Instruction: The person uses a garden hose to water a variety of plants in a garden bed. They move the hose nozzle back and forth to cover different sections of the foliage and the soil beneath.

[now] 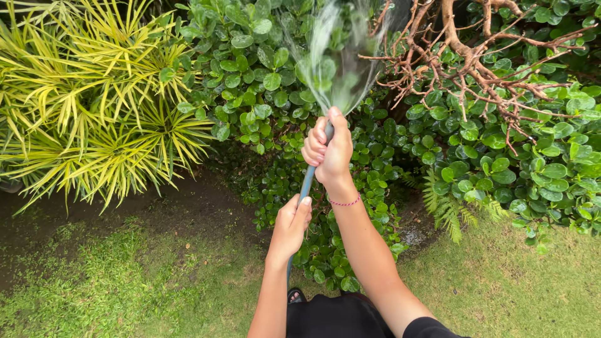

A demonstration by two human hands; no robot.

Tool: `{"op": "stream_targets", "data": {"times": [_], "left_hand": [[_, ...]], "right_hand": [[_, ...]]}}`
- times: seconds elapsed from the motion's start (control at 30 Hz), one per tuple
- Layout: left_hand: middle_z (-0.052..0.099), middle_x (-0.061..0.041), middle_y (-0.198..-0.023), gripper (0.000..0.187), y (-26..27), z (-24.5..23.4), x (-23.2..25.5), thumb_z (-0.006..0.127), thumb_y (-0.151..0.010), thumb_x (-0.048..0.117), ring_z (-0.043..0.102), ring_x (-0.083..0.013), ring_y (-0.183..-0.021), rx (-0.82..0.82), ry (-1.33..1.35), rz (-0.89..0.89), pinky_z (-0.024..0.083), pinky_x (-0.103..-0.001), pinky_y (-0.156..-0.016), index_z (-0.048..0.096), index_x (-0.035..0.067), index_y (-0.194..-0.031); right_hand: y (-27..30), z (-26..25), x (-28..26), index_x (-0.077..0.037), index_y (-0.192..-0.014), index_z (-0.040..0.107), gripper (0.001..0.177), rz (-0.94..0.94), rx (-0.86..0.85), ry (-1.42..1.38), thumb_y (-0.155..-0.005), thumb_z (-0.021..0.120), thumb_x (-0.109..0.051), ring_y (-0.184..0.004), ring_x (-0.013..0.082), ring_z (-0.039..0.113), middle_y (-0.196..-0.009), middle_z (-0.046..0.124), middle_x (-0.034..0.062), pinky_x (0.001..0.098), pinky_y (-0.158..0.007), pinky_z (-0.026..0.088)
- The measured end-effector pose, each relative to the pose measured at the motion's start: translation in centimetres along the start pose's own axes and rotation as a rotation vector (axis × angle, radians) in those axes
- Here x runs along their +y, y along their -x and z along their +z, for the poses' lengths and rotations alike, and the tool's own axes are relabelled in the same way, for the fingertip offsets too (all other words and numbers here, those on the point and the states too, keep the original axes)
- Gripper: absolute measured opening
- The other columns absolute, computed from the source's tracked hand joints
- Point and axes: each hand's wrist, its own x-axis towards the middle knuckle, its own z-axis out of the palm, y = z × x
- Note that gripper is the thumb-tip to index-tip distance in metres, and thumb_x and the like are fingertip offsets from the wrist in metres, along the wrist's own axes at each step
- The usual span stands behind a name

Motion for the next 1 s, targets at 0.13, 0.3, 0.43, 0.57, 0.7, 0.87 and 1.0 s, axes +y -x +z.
{"op": "stream_targets", "data": {"times": [0.13,0.3,0.43,0.57,0.7,0.87,1.0], "left_hand": [[0.042,0.006,-0.064,0.036,-0.1,0.3,-0.1,0.049,-0.106,0.037,0.036,-0.0036,-0.053,0.001,-0.009,-0.018,0.032,-0.024,-0.046,0.050,0.009,-0.082],[0.039,0.007,-0.064,0.035,0.0,0.5,0.0,0.048,-0.107,0.036,0.033,-0.0030,-0.053,-0.019,0.022,0.004,0.030,-0.023,-0.045,0.050,0.010,-0.084],[0.039,0.007,-0.064,0.035,0.0,0.5,0.1,0.048,-0.107,0.037,0.033,-0.0031,-0.052,-0.017,0.022,-0.005,0.029,-0.023,-0.045,0.050,0.010,-0.084],[0.040,0.007,-0.064,0.035,0.0,0.3,0.3,0.049,-0.106,0.036,0.034,-0.0035,-0.053,-0.004,0.012,-0.010,0.031,-0.023,-0.046,0.051,0.009,-0.084],[0.039,0.007,-0.065,0.034,0.1,0.0,0.1,0.049,-0.107,0.035,0.033,-0.0034,-0.054,0.007,0.042,-0.002,0.031,-0.023,-0.048,0.051,0.009,-0.084],[0.038,0.007,-0.065,0.035,0.3,-0.3,-0.3,0.049,-0.108,0.034,0.032,-0.0034,-0.055,0.003,0.062,0.006,0.029,-0.023,-0.047,0.050,0.008,-0.084],[0.039,0.007,-0.066,0.033,0.5,-0.5,-0.6,0.049,-0.108,0.033,0.033,-0.0030,-0.056,-0.017,0.079,0.021,0.030,-0.023,-0.048,0.051,0.008,-0.086]], "right_hand": [[-0.2,0.1,-0.1,-0.012,-0.065,0.036,0.055,0.038,-0.047,0.024,-0.109,0.042,-0.046,-0.036,0.0080,0.024,-0.048,0.028,-0.0036,0.0263,-0.033,0.021],[-0.5,0.7,-0.2,-0.011,-0.066,0.038,0.053,0.133,-0.133,0.085,-0.109,0.042,-0.043,-0.036,0.0074,0.025,-0.048,0.030,-0.0030,0.0253,-0.032,0.022],[-0.6,0.9,-0.4,-0.011,-0.066,0.038,0.054,0.162,-0.192,0.102,-0.109,0.042,-0.043,-0.036,0.0074,0.025,-0.048,0.031,-0.0028,0.0254,-0.033,0.022],[-0.3,1.1,-0.3,-0.011,-0.065,0.037,0.055,0.086,-0.113,0.096,-0.109,0.042,-0.044,-0.036,0.0074,0.025,-0.048,0.030,-0.0033,0.0254,-0.032,0.021],[-0.2,1.3,0.1,-0.012,-0.065,0.036,0.055,0.060,-0.022,0.039,-0.109,0.042,-0.044,-0.035,0.0073,0.024,-0.048,0.029,-0.0039,0.0256,-0.032,0.021],[-0.1,1.8,0.2,-0.011,-0.066,0.038,0.054,0.108,-0.104,0.078,-0.108,0.043,-0.045,-0.036,0.0078,0.025,-0.048,0.029,-0.0036,0.0255,-0.033,0.022],[0.3,2.1,0.2,-0.010,-0.067,0.039,0.054,0.108,-0.188,0.130,-0.109,0.044,-0.044,-0.037,0.0081,0.025,-0.049,0.031,-0.0021,0.0258,-0.034,0.022]]}}
